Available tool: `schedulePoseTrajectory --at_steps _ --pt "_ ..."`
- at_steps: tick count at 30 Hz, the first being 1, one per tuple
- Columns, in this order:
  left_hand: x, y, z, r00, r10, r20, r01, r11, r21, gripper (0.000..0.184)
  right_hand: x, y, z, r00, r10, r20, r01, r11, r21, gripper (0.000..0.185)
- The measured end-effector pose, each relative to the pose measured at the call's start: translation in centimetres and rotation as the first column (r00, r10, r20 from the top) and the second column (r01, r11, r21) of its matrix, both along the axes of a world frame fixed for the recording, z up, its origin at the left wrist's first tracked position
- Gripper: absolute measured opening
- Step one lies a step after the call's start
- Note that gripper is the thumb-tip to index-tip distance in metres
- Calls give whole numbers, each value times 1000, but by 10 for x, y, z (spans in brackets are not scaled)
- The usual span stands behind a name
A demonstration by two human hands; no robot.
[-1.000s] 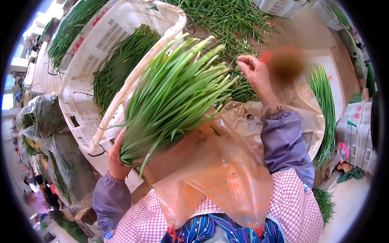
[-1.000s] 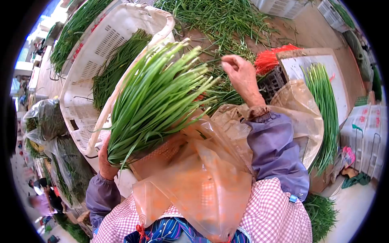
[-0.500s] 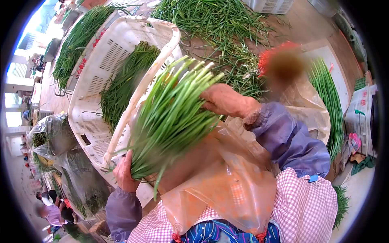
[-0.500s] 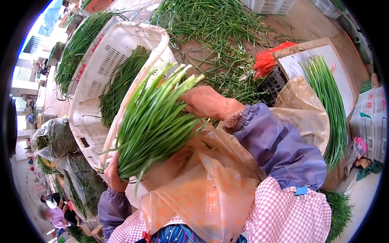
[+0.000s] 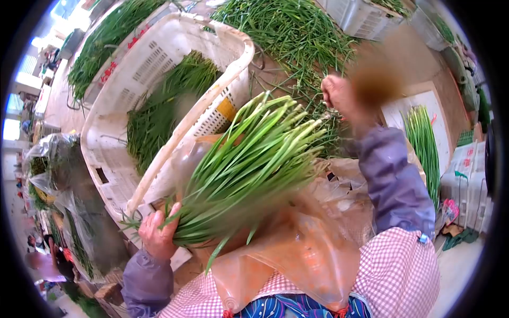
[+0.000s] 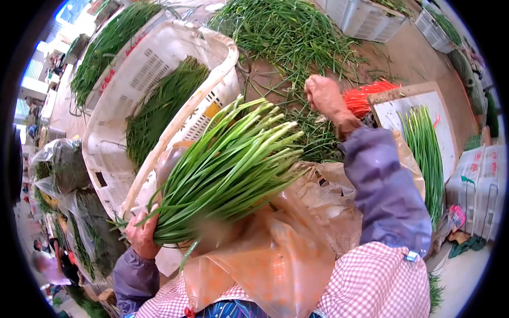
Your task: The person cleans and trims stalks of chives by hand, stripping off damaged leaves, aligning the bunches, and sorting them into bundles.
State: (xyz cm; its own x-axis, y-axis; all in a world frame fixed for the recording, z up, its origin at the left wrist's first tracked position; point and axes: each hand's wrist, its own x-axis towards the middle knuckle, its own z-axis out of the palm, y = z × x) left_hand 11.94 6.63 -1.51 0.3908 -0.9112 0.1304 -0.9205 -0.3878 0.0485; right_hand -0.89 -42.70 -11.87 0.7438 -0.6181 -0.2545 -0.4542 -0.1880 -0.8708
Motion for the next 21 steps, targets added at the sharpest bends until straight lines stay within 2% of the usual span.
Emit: schedulePoseTrajectory --at_steps 1,2,3,5,6,8,10,12,13,15,16,17,19,20,21 --pt "2 2 0 999 -30 9 31 999 -14 54 1 -1 12 978 194 83 -183 976 -119 18" --pt "4 0 0 997 -67 28 68 997 -33 53 5 16 32 976 203 76 -193 974 -116 18" --pt "5 -1 0 998 -53 15 54 998 -13 52 12 51 54 932 302 198 -272 948 -165 19" --pt "7 -5 4 997 -71 16 71 997 3 52 25 76 59 804 563 192 -504 816 -284 23" --pt "8 -7 5 996 -92 16 92 996 18 52 30 79 51 707 704 59 -656 685 -316 26" --pt "10 -6 6 995 -102 19 102 995 8 52 33 91 38 730 620 -286 -664 546 -511 22" --pt "11 -5 10 994 -109 23 109 994 1 53 26 81 13 722 678 -135 -546 439 -713 13" --pt "10 -6 15 993 -119 22 119 992 31 52 16 56 -3 801 557 -221 -499 417 -760 7" --pt "11 -4 14 993 -118 17 117 993 35 52 8 43 -9 874 428 -228 -442 509 -739 3" --pt "13 -4 12 992 -121 31 120 992 38 52 0 21 -10 973 199 -121 -232 875 -425 16" --pt "10 -2 10 992 -119 37 117 992 49 52 0 20 1 993 116 26 -107 966 -236 21" --pt "9 -1 10 993 -114 27 113 992 56 52 3 25 11 993 120 18 -113 967 -227 21" --pt "13 -6 10 991 -135 23 134 991 24 53 21 45 40 939 213 269 -217 976 -12 25" --pt "13 -8 11 990 -138 23 137 990 23 53 27 53 42 940 210 269 -215 977 -12 25" --pt "12 -10 14 989 -140 40 138 989 51 53 34 62 45 892 377 249 -334 922 -197 24"
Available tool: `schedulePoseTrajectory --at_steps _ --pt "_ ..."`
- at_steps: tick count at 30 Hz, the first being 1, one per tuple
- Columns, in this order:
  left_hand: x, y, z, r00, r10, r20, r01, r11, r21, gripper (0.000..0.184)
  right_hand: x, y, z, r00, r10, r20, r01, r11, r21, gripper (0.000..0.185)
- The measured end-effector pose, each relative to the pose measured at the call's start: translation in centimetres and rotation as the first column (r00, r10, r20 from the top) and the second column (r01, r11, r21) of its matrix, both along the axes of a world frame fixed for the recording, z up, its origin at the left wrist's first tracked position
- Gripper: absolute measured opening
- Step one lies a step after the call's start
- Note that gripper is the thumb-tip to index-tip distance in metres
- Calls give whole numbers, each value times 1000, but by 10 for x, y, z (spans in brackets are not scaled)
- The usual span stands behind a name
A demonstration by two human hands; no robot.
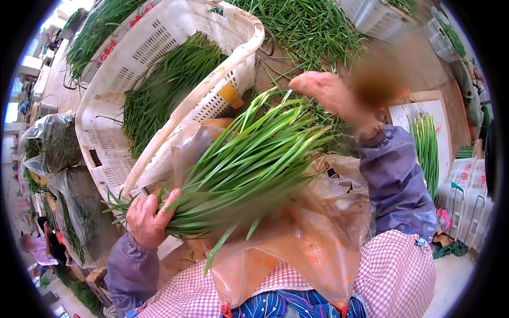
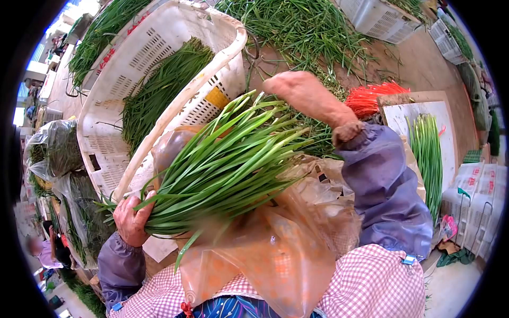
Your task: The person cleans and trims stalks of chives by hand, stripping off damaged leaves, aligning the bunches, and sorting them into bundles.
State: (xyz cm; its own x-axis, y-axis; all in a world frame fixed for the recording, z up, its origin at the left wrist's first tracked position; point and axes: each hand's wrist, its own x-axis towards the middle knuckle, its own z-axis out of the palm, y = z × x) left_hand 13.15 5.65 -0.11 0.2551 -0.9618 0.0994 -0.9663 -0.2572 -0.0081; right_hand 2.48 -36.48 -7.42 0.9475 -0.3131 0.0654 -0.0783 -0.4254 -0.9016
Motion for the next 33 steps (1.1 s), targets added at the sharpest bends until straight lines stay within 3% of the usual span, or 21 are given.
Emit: schedulePoseTrajectory --at_steps 1,3,5,7,8,10,11,14,16,17,19,20,21,24,25,26,28,29,31,33 --pt "-1 0 2 1000 1 21 -2 1000 26 53 4 8 1 991 135 25 -128 975 -183 23" --pt "-3 -1 4 1000 13 8 -13 1000 17 53 7 22 0 983 148 -112 -158 984 -86 26" --pt "-4 -1 6 1000 22 -6 -22 1000 5 54 8 31 -3 990 114 -83 -121 990 -78 27" --pt "-4 0 5 1000 20 -5 -20 1000 5 54 7 28 -16 991 7 134 47 916 -399 29" --pt "-3 0 5 1000 21 -8 -21 1000 3 54 4 20 -16 986 -157 59 168 912 -373 30" --pt "-1 1 3 1000 7 4 -7 1000 -3 56 -2 -17 -34 881 -460 -112 455 888 -73 27" --pt "-1 1 1 1000 19 2 -19 1000 -3 56 -9 -60 -70 873 -469 -136 418 861 -289 25" --pt "1 1 -2 1000 12 15 -12 1000 -14 59 -13 -44 -57 928 -364 -79 352 926 -136 27" --pt "1 -6 2 1000 -6 31 6 1000 -11 57 4 -4 -25 999 -39 -6 40 999 13 28" --pt "0 -8 4 999 -10 33 10 1000 -15 57 10 8 -9 991 66 -113 -61 997 49 28" --pt "0 -9 6 1000 1 7 -1 1000 -11 56 26 4 -36 895 242 -375 -181 965 192 28" --pt "0 -9 7 1000 -7 -24 7 1000 -15 55 28 3 -51 907 198 -370 -188 980 63 25" --pt "-1 -7 9 1000 -3 -20 3 1000 -10 55 25 1 -58 908 204 -367 -192 979 68 25" --pt "-3 -3 13 998 43 -46 -40 997 65 56 12 -10 -82 987 -120 -108 77 940 -333 17" --pt "-3 -3 14 995 68 -69 -64 996 61 57 1 -20 -84 947 -228 -224 123 907 -403 20" --pt "-2 -5 14 992 84 -94 -80 996 50 59 -8 -25 -91 920 -273 -283 214 951 -224 22" --pt "1 -15 18 989 90 -121 -87 996 25 67 -25 -16 -78 909 -266 -322 342 916 210 26" --pt "3 -23 25 980 69 -189 -71 997 -5 68 -28 7 -62 931 -232 -281 342 823 454 29" --pt "10 -38 45 981 112 -158 -86 983 162 65 -32 38 -71 962 -44 -269 251 527 812 33" --pt "18 -56 67 981 76 -177 -48 987 156 64 -38 45 -113 958 167 -231 51 698 714 30"
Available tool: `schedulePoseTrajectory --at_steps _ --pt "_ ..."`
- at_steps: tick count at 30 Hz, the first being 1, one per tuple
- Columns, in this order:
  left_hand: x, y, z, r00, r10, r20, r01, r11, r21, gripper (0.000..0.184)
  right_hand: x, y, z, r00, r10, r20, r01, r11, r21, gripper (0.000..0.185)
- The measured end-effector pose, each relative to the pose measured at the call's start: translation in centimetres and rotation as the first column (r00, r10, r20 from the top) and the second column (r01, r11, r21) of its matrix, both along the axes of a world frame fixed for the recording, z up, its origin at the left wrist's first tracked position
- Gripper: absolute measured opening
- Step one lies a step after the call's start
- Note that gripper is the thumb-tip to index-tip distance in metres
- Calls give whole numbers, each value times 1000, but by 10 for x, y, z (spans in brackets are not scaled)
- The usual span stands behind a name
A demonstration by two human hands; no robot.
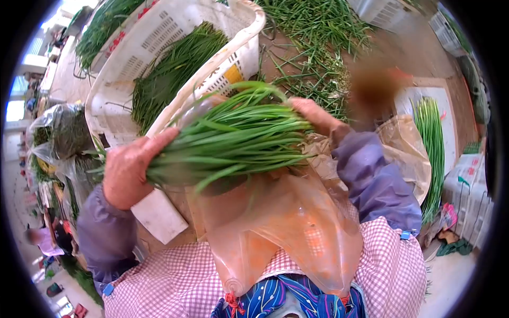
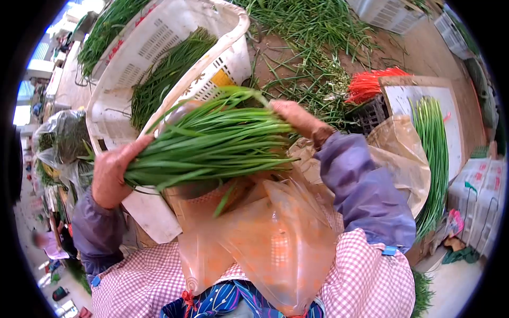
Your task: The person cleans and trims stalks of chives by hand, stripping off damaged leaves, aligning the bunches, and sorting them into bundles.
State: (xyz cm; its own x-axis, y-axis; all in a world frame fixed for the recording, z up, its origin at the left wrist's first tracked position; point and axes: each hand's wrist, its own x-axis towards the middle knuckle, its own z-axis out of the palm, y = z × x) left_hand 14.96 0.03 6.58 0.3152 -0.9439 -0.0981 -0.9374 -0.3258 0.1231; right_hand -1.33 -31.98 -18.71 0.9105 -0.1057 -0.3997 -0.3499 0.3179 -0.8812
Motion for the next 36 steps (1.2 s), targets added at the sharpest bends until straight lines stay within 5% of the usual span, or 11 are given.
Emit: schedulePoseTrajectory --at_steps 6,14,16,18,19,21,22,24,26,33,36 --pt "32 -69 63 966 -239 -98 238 971 -18 55 -18 -30 43 907 -408 -109 399 912 -90 15" --pt "63 -172 113 895 -415 164 414 909 45 44 -70 -97 113 595 -579 557 315 806 502 21" --pt "66 -185 116 923 -356 150 360 933 0 44 -61 -68 109 982 -87 169 147 910 -388 24" --pt "66 -190 118 947 -293 136 302 952 -51 44 -45 -15 72 864 -192 -465 -480 -38 -877 21" --pt "63 -187 116 956 -239 171 258 961 -96 45 -42 -2 26 980 -195 -46 -64 -90 -994 22" --pt "48 -167 102 957 -205 206 259 923 -284 36 -21 34 41 986 -150 -71 121 942 -315 29" --pt "46 -149 86 942 -188 278 282 893 -351 45 -14 48 45 987 -68 -144 72 997 20 39" --pt "22 -101 52 930 114 349 -21 966 -259 63 -1 65 40 995 -55 -82 73 968 241 45" --pt "-20 -53 17 982 102 160 -42 938 -345 66 9 79 23 959 -283 -28 164 468 868 52" --pt "-108 100 -81 961 274 34 -257 933 -251 77 -5 140 -74 676 -664 320 215 593 776 54" --pt "-113 114 -81 967 253 -8 -253 967 -30 84 14 122 -2 802 -548 236 -34 353 935 53"
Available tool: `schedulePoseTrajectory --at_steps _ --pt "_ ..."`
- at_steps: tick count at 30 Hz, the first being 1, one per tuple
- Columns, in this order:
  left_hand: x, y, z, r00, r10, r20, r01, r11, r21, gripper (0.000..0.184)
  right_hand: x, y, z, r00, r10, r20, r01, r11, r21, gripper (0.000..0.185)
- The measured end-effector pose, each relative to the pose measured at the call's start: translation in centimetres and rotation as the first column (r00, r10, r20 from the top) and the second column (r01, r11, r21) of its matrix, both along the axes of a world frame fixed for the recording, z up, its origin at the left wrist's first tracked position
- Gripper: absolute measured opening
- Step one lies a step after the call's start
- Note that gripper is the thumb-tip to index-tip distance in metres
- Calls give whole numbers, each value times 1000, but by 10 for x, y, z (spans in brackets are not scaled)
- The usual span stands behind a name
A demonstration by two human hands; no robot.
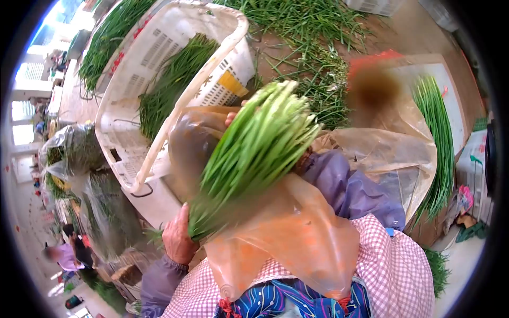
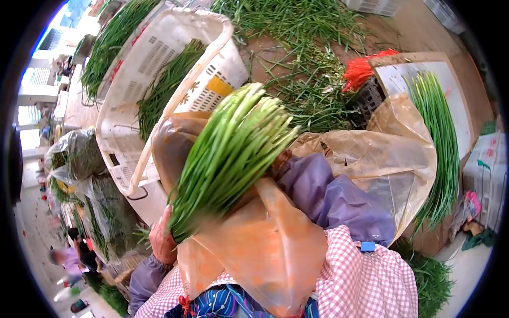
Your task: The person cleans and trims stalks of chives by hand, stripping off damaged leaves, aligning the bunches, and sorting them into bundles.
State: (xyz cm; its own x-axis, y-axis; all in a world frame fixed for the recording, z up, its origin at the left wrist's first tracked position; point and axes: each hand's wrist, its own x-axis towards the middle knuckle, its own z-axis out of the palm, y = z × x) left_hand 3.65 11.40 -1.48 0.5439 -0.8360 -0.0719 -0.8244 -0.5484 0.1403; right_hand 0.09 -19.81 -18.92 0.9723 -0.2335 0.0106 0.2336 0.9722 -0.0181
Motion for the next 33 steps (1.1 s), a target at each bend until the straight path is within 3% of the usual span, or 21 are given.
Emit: schedulePoseTrajectory --at_steps 1,2,4,6,7,8,9,11,13,15,16,18,19,20,22,24,27,28,30,32,33 --pt "3 7 0 991 43 -127 -25 990 137 91 7 -6 24 996 75 49 -80 992 101 53" --pt "7 7 6 991 49 -128 -32 991 131 91 11 -8 37 985 138 105 -157 968 195 53" --pt "20 -8 31 914 -12 -406 98 977 191 94 14 -12 46 986 111 122 -139 957 253 50" --pt "54 -17 61 693 63 -719 226 927 299 96 0 -22 69 983 172 64 -182 954 238 53" --pt "76 -20 78 677 -33 -735 293 929 228 95 -1 -21 67 966 162 204 -202 959 197 60" --pt "93 -22 95 703 -60 -709 158 985 73 91 -7 -24 75 964 191 187 -236 938 256 67" --pt "108 -30 107 847 -88 -524 98 995 -8 87 -7 -27 74 961 205 184 -239 953 185 67" --pt "129 -59 105 727 -167 -666 -254 835 -487 73 -9 -30 78 960 220 174 -237 967 89 69" --pt "123 -117 90 651 -348 -675 -234 753 -615 72 -12 -31 90 947 258 189 -271 961 45 74" --pt "101 -172 41 374 -403 -835 -334 782 -526 84 -8 -29 84 925 284 253 -293 956 0 80" --pt "77 -195 26 -20 -407 -913 -376 849 -370 86 -4 -27 90 885 263 385 -280 960 -13 79" --pt "52 -211 -10 -123 -349 -929 -329 898 -293 96 -15 -35 102 942 211 262 -201 978 -61 77" --pt "39 -220 -2 -319 -329 -889 -344 914 -215 99 -12 -41 103 947 151 284 -113 983 -146 73" --pt "31 -226 7 -499 -300 -813 -347 929 -130 103 -24 -44 108 990 44 132 -26 991 -132 62" --pt "33 -220 -5 -321 -162 -933 -263 962 -76 106 -33 -61 117 964 -172 -205 112 956 -272 44" --pt "32 -217 -7 -273 -46 -961 -114 993 -15 106 -21 -77 105 979 -202 -27 185 938 -294 26" --pt "28 -216 -9 -289 -25 -957 -76 997 -3 103 -24 -84 118 993 -47 -106 16 960 -281 28" --pt "31 -214 -12 -315 -18 -949 -73 997 5 95 -17 -96 95 999 -4 39 16 949 -315 30" --pt "28 -207 -15 -372 -34 -928 -162 986 29 79 -28 -117 115 981 -105 -166 52 953 -298 34" --pt "24 -202 -11 -489 -88 -868 -293 954 68 78 -45 -162 114 998 -53 -35 44 976 -211 25" --pt "26 -197 -17 -485 -105 -868 -318 946 63 76 -61 -187 118 990 -128 -64 104 950 -293 23"
